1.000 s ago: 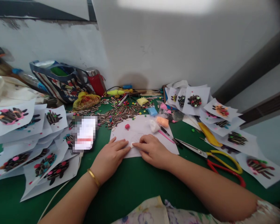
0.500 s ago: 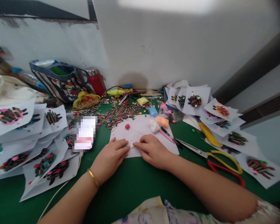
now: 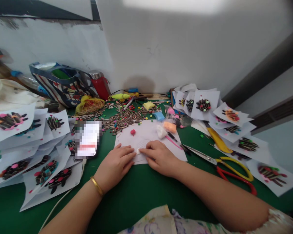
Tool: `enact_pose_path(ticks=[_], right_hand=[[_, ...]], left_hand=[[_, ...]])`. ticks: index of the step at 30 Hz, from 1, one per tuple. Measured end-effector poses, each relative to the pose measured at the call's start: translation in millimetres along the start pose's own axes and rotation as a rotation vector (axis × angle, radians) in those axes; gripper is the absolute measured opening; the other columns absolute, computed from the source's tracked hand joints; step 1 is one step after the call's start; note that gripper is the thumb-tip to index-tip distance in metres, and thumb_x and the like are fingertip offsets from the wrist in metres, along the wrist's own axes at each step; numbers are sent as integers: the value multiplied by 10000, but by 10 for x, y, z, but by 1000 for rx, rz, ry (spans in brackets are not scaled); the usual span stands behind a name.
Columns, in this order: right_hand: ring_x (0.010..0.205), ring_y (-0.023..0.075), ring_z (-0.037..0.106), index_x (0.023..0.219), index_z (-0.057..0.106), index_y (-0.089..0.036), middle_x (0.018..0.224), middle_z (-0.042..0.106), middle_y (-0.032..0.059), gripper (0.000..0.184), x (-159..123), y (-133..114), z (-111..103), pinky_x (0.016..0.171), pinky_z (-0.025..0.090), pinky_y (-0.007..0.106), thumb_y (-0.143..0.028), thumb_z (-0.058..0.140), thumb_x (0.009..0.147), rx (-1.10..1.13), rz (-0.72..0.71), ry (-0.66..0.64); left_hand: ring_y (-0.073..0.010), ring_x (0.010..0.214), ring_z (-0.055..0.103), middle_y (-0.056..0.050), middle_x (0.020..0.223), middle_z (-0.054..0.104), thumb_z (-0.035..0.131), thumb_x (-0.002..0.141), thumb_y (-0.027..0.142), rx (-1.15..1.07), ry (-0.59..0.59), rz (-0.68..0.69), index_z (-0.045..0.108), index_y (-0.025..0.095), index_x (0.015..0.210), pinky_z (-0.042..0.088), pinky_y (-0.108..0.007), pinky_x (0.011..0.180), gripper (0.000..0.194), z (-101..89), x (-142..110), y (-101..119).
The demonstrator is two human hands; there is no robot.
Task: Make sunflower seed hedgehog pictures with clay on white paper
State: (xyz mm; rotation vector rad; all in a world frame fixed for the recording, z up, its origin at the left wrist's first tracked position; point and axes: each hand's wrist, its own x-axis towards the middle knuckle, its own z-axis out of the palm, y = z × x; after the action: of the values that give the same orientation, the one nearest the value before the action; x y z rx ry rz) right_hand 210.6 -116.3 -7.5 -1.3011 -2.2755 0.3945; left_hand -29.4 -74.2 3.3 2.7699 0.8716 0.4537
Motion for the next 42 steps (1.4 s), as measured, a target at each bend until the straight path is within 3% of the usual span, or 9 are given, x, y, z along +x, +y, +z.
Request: enact_pose_path(ticks=[7,11,15,21,25,37,42], right_hand=[[968,217,508,1269,611,-251,1044,580,82,406,2,-8,2,892,421,386,-164,563,875,-4,4,-3],[964,217,507,1253,620,-240,1034,580,81,392,5,-8,5,890,419,385,-160,556,875,-9,6,-8],[965,217,505,1263,612,-249,1033,582,80,407,5,-3,2,887,419,384,-154,562,871,-9,3,-1],[965,217,509,1267,612,-247,1039,585,81,416,1,-3,-5,888,420,386,-148,562,866,3,3,-6],[974,215,501,1269,618,-261,1048,577,77,404,-2,-4,-8,896,414,384,-161,547,884,13,9,-20],[1002,258,458,1300,587,-326,1067,553,87,420,0,-91,6,879,360,427,-232,575,891,-183,-41,-88],[995,246,465,1317,572,-317,1055,565,82,450,1,-88,7,877,355,416,-200,569,882,-150,-32,-80]], left_hand=[[-239,978,607,-74,1012,673,676,826,336,-4,96,-168,634,198,943,427,-483,1015,185,87,134,69],[-229,893,569,-61,896,629,614,870,322,12,103,-215,591,191,854,473,-433,904,134,122,214,88],[-214,898,563,-53,911,633,556,900,258,-31,120,-217,602,196,887,441,-439,965,78,121,211,55],[-195,974,597,-35,994,680,512,936,273,-149,87,-185,681,229,923,338,-473,1088,175,67,160,-25],[-206,1003,604,-39,1038,682,577,901,301,-117,80,-159,709,246,924,328,-493,1092,144,74,134,-45],[-193,982,602,-38,1015,675,552,905,252,-86,103,-144,694,224,877,336,-483,1095,147,93,136,-27],[-197,941,594,-43,973,666,560,881,222,-66,110,-152,685,212,854,374,-468,1055,129,94,162,8]])
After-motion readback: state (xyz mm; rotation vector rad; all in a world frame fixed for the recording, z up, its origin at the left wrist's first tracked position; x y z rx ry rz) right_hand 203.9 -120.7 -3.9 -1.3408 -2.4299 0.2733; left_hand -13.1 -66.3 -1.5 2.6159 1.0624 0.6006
